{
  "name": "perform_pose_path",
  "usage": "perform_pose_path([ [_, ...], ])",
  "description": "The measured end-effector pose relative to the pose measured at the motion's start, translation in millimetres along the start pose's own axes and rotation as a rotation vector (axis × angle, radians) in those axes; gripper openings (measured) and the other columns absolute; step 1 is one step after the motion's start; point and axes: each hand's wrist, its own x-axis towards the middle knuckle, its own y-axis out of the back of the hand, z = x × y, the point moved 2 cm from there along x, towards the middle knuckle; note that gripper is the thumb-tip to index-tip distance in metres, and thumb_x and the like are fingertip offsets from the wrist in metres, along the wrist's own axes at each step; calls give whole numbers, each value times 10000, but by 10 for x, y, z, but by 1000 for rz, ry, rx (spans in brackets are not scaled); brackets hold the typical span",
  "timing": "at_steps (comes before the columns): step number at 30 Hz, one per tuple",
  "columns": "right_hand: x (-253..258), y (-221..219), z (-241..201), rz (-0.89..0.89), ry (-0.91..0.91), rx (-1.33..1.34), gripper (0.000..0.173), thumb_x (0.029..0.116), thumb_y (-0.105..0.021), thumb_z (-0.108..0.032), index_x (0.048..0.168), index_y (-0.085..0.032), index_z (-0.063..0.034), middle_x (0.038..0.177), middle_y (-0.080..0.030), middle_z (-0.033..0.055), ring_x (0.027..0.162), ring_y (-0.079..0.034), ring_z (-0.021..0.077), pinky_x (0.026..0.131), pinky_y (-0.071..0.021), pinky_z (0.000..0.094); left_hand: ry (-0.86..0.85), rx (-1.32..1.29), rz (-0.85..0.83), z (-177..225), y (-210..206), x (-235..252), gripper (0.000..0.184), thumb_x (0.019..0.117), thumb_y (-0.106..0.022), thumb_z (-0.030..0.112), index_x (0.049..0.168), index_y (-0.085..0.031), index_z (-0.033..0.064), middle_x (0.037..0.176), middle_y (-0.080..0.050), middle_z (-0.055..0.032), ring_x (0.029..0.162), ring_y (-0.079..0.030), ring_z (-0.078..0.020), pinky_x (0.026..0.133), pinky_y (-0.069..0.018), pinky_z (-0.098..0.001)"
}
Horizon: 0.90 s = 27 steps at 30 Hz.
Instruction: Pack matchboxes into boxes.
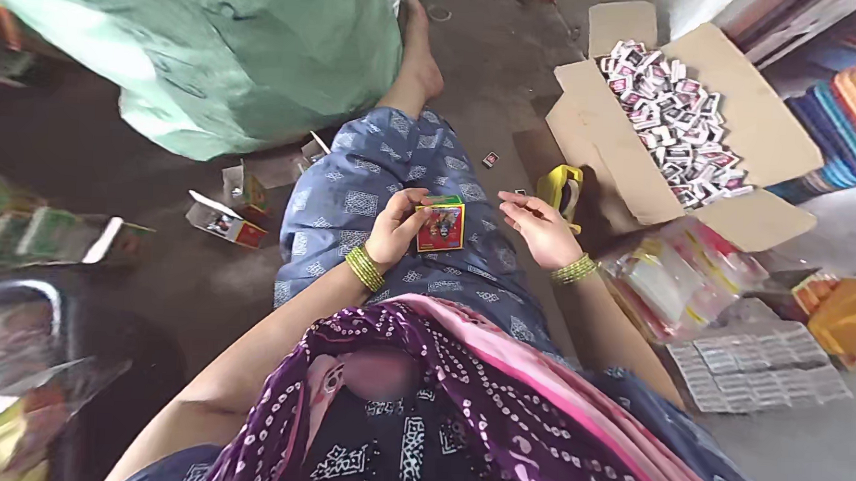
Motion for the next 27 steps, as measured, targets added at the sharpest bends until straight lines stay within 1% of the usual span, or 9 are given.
perform_pose_path([
  [2, 35, -328, -191, -118, 73, 57, 358, 1015, -624, -298, 1306, -679, -97, 1404, -627, 40, 1221, -629, 187, 1034, -536, 434, -20, 23, -4, -8, -3, 10, 235, 1028, -570, 163, 1220, -631, 41, 1387, -573, -122, 1142, -644, -180, 945, -575, -382],
  [5, 131, -704, -292, -231, 87, 92, 285, 1015, -633, -256, 1209, -713, -64, 1453, -591, 55, 1265, -603, 177, 1056, -520, 417, -36, 23, 6, -14, 13, -4, 226, 1026, -570, 160, 1200, -642, 34, 1367, -581, -126, 1104, -652, -178, 923, -581, -374],
  [11, 292, -943, -162, -148, 14, 14, 232, 979, -694, -276, 1072, -769, -77, 1426, -606, 51, 1264, -596, 160, 1015, -533, 384, -14, 18, 10, 22, 11, -21, 286, 1038, -498, 166, 1255, -611, 17, 1353, -592, -130, 1064, -658, -164, 907, -576, -362],
  [13, 314, -949, -122, -118, 17, 3, 228, 969, -710, -280, 1066, -779, -85, 1392, -628, 49, 1252, -603, 161, 1004, -540, 386, 9, -3, 16, 15, -10, -5, 314, 1011, -577, 223, 1258, -604, 31, 1304, -603, -126, 993, -672, -164, 845, -596, -360],
  [17, 321, -953, -77, -73, 7, 2, 241, 944, -736, -297, 1055, -777, -87, 1328, -657, 47, 1190, -628, 163, 963, -556, 388, -6, 95, 65, -31, -62, 43, 469, 862, -833, 227, 1206, -603, 6, 1221, -627, -158, 1083, -654, -219, 933, -580, -409],
  [21, 335, -986, -75, -24, -2, 34, 187, 889, -798, -252, 986, -774, -94, 1163, -695, 56, 1061, -651, 162, 877, -566, 374, -64, 162, 85, -5, -63, 42, 464, 798, -879, 180, 1136, -617, 1, 1161, -644, -149, 1061, -654, -214, 928, -576, -391],
  [23, 352, -996, -85, -28, -12, 37, 173, 860, -813, -188, 1017, -791, -118, 1143, -697, 49, 1056, -648, 174, 869, -569, 379, -83, 150, 85, -5, -58, 31, 491, 775, -895, 184, 1108, -590, -8, 1127, -636, -153, 1022, -653, -212, 899, -578, -386],
  [25, 386, -986, -92, -38, -54, -19, 315, 830, -822, -166, 1140, -769, -140, 1180, -700, 51, 1051, -649, 187, 859, -558, 397, -86, 130, 68, 0, -66, 16, 524, 769, -901, 208, 1105, -560, -5, 1125, -640, -148, 998, -661, -200, 875, -586, -375],
  [27, 422, -969, -103, -35, -58, -79, 395, 803, -830, -152, 1183, -729, -130, 1144, -683, 76, 969, -645, 192, 805, -552, 395, -85, 119, 51, -2, -73, 4, 545, 778, -895, 226, 1128, -550, -9, 1139, -645, -149, 994, -664, -198, 869, -586, -376],
])
